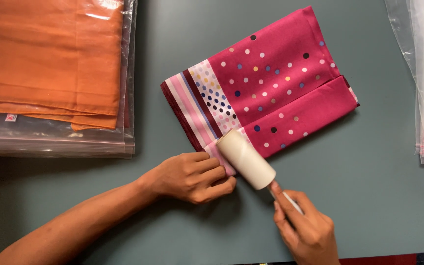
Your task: Lint-rolling a piece of pink patterned fabric and placing it into a clear plastic zip-lock bag.
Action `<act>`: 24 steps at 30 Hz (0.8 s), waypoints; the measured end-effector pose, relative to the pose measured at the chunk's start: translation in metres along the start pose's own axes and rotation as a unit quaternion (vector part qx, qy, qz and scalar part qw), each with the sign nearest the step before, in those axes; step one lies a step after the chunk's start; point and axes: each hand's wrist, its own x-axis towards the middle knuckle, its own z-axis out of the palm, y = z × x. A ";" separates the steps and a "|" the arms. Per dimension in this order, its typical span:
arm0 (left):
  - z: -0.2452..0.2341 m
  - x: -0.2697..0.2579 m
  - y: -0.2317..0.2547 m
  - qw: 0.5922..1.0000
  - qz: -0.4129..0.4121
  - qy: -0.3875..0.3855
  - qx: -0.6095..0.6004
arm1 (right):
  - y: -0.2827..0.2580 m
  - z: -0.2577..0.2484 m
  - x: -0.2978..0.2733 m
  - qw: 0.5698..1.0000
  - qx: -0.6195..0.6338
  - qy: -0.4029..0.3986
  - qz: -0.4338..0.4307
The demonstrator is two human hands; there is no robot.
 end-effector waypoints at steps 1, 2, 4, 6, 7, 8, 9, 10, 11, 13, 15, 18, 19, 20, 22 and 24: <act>-0.001 0.001 -0.001 1.000 -0.014 -0.005 -0.001 | 0.004 -0.002 0.002 1.000 -0.012 -0.003 0.001; 0.001 -0.003 -0.001 1.000 -0.013 -0.006 0.000 | 0.009 -0.003 0.003 1.000 -0.012 -0.002 0.000; 0.008 -0.010 -0.001 1.000 -0.013 -0.007 0.012 | 0.021 -0.005 0.004 0.999 -0.037 0.003 0.012; 0.009 -0.006 -0.003 1.000 -0.020 -0.013 -0.011 | 0.028 -0.005 0.008 0.998 -0.055 0.010 0.005; 0.009 -0.004 -0.005 0.999 -0.028 -0.020 -0.032 | 0.031 -0.005 0.011 0.997 -0.071 0.016 -0.003; 0.009 -0.002 -0.003 0.999 -0.028 -0.020 -0.031 | 0.035 -0.005 0.013 0.997 -0.071 0.017 -0.004; 0.010 0.000 -0.002 0.998 -0.050 -0.012 -0.041 | 0.038 -0.007 0.014 0.997 -0.070 0.014 -0.007; 0.011 0.001 0.000 0.996 -0.072 -0.004 -0.050 | 0.041 -0.008 0.016 0.997 -0.070 0.012 -0.010; 0.010 0.001 0.000 0.996 -0.072 -0.004 -0.050 | 0.048 -0.009 0.018 0.997 -0.069 0.012 -0.010; 0.009 0.001 0.000 0.997 -0.071 -0.010 -0.024 | 0.061 -0.010 0.023 0.995 -0.100 0.020 0.003; 0.009 0.000 0.001 0.997 -0.075 -0.013 -0.026 | 0.077 -0.015 0.029 0.993 -0.114 0.020 -0.003; 0.007 0.001 0.001 0.996 -0.083 -0.015 -0.030 | 0.116 -0.021 0.039 0.986 -0.165 0.031 -0.007; 0.006 0.002 0.001 0.996 -0.087 -0.015 -0.032 | 0.131 -0.023 0.041 0.979 -0.200 0.042 -0.005; 0.006 0.001 0.001 0.996 -0.086 -0.015 -0.033 | 0.138 -0.031 0.047 0.979 -0.201 0.042 -0.004; 0.006 0.000 -0.002 0.995 -0.067 -0.060 -0.034 | 0.154 -0.046 0.062 0.997 -0.029 0.070 0.018; 0.007 -0.002 -0.004 0.994 -0.070 -0.082 -0.030 | 0.189 -0.058 0.045 0.985 0.098 0.035 0.135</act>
